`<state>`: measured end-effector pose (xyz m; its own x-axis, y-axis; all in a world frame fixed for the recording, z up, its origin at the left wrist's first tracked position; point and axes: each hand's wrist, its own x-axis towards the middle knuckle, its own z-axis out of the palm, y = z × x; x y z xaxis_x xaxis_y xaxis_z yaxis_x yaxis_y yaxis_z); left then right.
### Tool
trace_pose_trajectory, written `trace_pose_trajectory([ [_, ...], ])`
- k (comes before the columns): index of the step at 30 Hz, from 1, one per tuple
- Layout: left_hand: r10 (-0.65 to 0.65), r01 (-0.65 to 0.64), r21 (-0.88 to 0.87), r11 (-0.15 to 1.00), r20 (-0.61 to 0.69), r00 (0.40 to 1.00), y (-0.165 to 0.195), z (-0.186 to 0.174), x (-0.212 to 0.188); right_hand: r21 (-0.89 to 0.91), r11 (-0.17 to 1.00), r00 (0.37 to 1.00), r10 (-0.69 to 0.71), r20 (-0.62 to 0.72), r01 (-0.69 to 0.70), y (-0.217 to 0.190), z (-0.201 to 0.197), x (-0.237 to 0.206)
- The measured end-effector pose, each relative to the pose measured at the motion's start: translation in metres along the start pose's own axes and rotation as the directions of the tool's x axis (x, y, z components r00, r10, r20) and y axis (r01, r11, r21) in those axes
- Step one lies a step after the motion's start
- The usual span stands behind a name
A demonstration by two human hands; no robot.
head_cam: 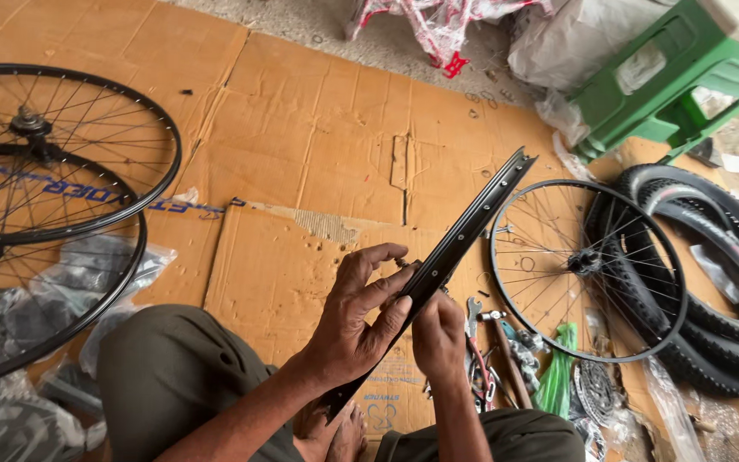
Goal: The person is assembling a bicycle wheel by hand, inserting small white plastic spacers into the rim holes. They rotate the wheel to access different sections and continue the process of placing spacers into the rim.
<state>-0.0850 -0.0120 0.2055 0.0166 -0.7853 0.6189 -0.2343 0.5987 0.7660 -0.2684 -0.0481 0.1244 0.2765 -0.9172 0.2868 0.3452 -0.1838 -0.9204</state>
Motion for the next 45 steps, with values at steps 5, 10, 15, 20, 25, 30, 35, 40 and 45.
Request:
trace_pose_trajectory([
  [5,0.064,-0.064,-0.056,0.996,-0.009,0.998,-0.008,-0.008,-0.002,-0.011,0.997,0.985,0.079,0.156,-0.078,0.007,-0.004,0.018],
  [10,0.112,-0.114,-0.069,0.991,-0.023,0.993,-0.016,-0.008,-0.005,-0.207,0.971,0.967,0.159,0.199,-0.117,0.009,-0.011,0.020],
  [15,0.045,-0.048,-0.121,0.991,-0.028,0.999,-0.021,-0.006,-0.010,0.065,0.966,0.958,0.236,0.163,-0.249,0.021,-0.018,0.017],
  [20,0.032,-0.037,-0.134,0.990,-0.039,0.999,-0.027,-0.006,-0.011,-0.340,0.923,0.981,0.194,0.016,-0.177,0.020,-0.015,0.019],
  [25,0.016,-0.021,-0.154,0.988,-0.034,0.999,-0.026,-0.009,-0.013,0.125,0.969,0.965,0.188,0.182,-0.212,0.024,-0.021,0.015],
  [30,0.007,-0.011,-0.138,0.990,-0.032,0.999,-0.024,-0.010,-0.013,-0.205,0.959,0.975,0.212,0.062,-0.196,0.038,-0.035,0.008],
  [35,0.021,-0.033,-0.189,0.982,-0.066,0.998,-0.024,-0.008,-0.015,0.115,0.979,0.972,0.144,0.187,-0.168,0.037,-0.038,0.004],
  [40,0.013,-0.026,-0.244,0.970,-0.055,0.998,-0.022,-0.002,-0.015,-0.290,0.933,0.965,0.153,-0.211,-0.211,0.038,-0.029,0.000],
  [45,0.043,-0.054,-0.140,0.989,-0.079,0.996,-0.023,-0.003,-0.009,0.115,0.980,0.986,0.156,0.058,-0.161,0.027,-0.025,0.002],
])
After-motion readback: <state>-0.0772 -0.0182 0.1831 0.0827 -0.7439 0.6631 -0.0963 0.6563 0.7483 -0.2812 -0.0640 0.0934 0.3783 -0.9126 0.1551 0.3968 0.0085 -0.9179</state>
